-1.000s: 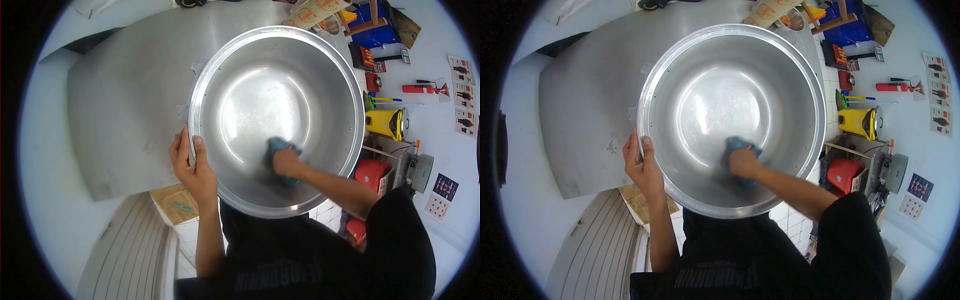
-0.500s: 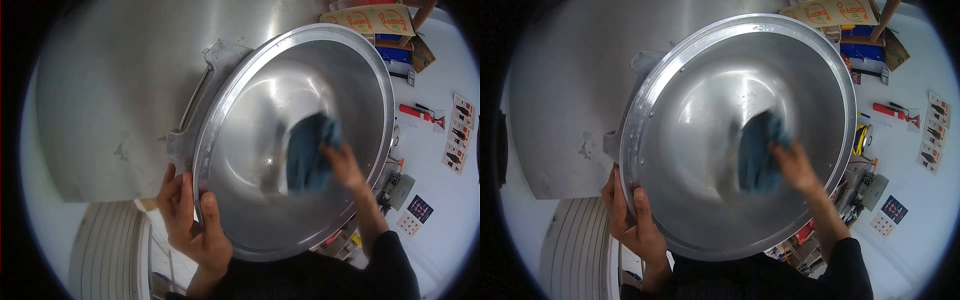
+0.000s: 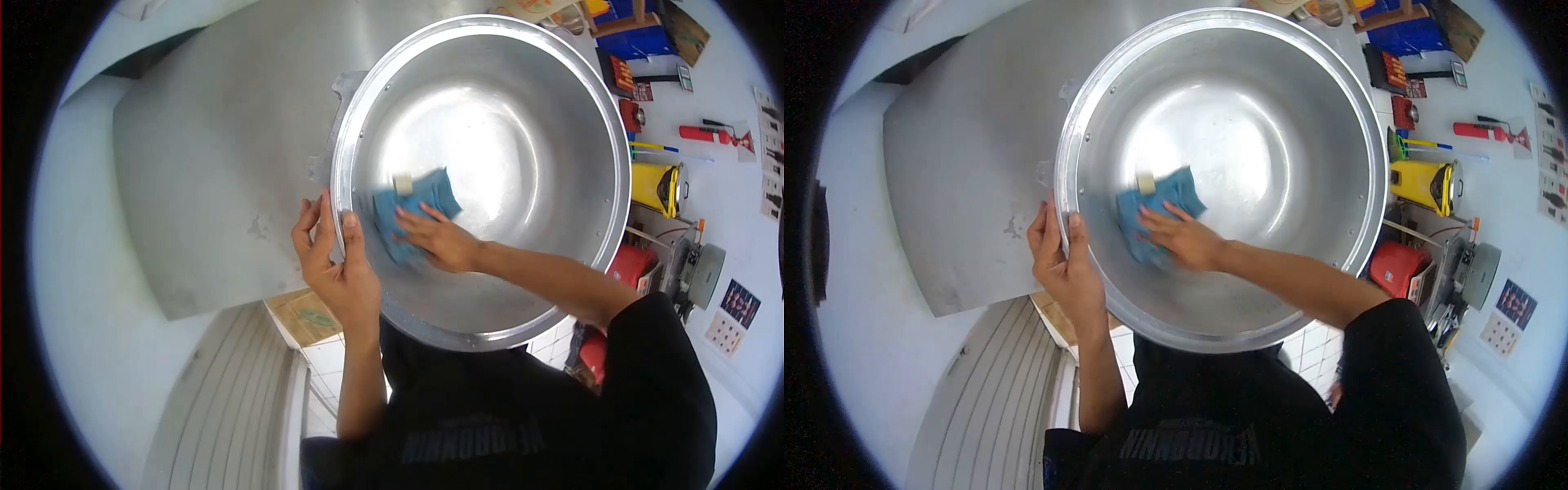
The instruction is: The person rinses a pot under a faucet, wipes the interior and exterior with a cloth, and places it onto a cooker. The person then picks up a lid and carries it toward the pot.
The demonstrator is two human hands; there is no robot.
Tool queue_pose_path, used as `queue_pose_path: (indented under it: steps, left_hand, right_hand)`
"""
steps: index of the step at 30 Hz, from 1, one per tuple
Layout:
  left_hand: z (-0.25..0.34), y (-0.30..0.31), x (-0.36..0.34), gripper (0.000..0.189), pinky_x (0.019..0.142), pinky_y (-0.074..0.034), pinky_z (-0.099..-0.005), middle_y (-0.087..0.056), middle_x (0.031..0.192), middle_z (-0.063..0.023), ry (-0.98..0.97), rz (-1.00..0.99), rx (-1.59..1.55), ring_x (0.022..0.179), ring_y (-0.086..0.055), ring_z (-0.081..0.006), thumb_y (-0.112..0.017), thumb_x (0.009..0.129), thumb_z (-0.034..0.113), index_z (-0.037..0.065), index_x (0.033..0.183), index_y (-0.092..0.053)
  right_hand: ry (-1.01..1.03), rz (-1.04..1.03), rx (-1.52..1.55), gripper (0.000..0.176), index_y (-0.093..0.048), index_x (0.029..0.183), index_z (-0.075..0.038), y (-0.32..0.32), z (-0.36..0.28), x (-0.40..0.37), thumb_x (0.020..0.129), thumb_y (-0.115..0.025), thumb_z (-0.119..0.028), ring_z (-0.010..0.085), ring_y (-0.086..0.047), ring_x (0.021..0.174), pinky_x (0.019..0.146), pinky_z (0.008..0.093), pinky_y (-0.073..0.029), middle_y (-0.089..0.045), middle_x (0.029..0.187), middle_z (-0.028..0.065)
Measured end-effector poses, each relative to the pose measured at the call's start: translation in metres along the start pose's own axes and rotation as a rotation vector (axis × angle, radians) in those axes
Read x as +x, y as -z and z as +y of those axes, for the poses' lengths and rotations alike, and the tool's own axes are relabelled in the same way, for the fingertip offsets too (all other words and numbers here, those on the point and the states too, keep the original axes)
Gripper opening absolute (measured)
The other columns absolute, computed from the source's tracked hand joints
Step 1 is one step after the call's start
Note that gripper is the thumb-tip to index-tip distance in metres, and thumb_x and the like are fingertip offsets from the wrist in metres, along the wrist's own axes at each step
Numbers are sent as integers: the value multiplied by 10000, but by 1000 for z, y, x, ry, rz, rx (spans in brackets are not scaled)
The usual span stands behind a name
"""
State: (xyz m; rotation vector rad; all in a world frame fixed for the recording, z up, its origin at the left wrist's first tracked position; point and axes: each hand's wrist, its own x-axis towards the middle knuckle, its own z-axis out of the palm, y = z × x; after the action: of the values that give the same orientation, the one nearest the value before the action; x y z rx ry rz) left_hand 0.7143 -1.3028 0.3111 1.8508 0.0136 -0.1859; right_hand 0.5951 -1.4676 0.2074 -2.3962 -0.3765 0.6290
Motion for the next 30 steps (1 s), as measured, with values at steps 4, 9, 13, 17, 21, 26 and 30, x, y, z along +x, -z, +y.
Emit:
queue_pose_path:
  steps: [4,9,13,17,21,26,30]
  left_hand:
    - [-3,-6,4,328,1062,-398,-451,-518,1251,-152,-13,-6,-13,1347,-421,-351,-637,959,182,57,1261,-659]
    - [-8,-9,6,353,1056,-404,-443,-519,1254,-154,-75,-31,21,1328,-442,-349,-641,959,223,57,1269,-653]
    - [-7,-12,12,347,1032,-420,-404,-521,1249,-155,-65,-18,34,1263,-491,-303,-609,980,231,44,1269,-649]
    - [-17,-7,13,428,999,-424,-371,-536,1228,-152,-133,-6,17,1180,-530,-260,-413,1067,312,9,1272,-635]
    - [-21,-10,17,552,998,-408,-377,-553,1208,-148,-150,-10,-23,1151,-536,-265,-266,1090,373,-3,1281,-622]
    - [-6,-7,13,688,1044,-381,-355,-569,1302,-193,-163,-41,39,1189,-545,-268,-221,1077,482,-57,1310,-580]
    - [-23,-3,20,792,1072,-363,-354,-558,1333,-196,-85,-120,41,1219,-528,-286,-165,1052,560,-72,1320,-560]
  right_hand:
    - [163,-404,-219,506,-607,1290,-152,15,59,-127,785,-642,-129,153,-158,1508,1245,506,-93,-299,1599,-4]
    - [-371,-237,-583,520,-432,1421,-423,68,92,-125,935,-560,-290,220,-91,1521,1173,665,-128,-100,1651,-24]
    - [-970,536,-208,633,-344,1503,-364,56,87,5,922,-593,-335,303,-93,1518,1143,653,-182,-116,1649,73]
    - [-800,840,189,485,-508,1391,-147,30,69,87,924,-580,-256,298,-329,1440,1072,573,-306,-429,1515,106]
    - [-487,906,1600,490,-481,1390,-86,121,2,89,991,-507,-370,316,-413,1381,1035,474,-372,-477,1454,186]
    - [-534,1242,1041,502,-447,1374,-21,108,-62,161,1021,-431,-378,428,-540,1194,970,480,-435,-539,1331,286]
    - [-411,780,894,475,-514,1332,-23,72,-115,79,985,-498,-347,478,-606,1031,896,520,-461,-555,1278,317]
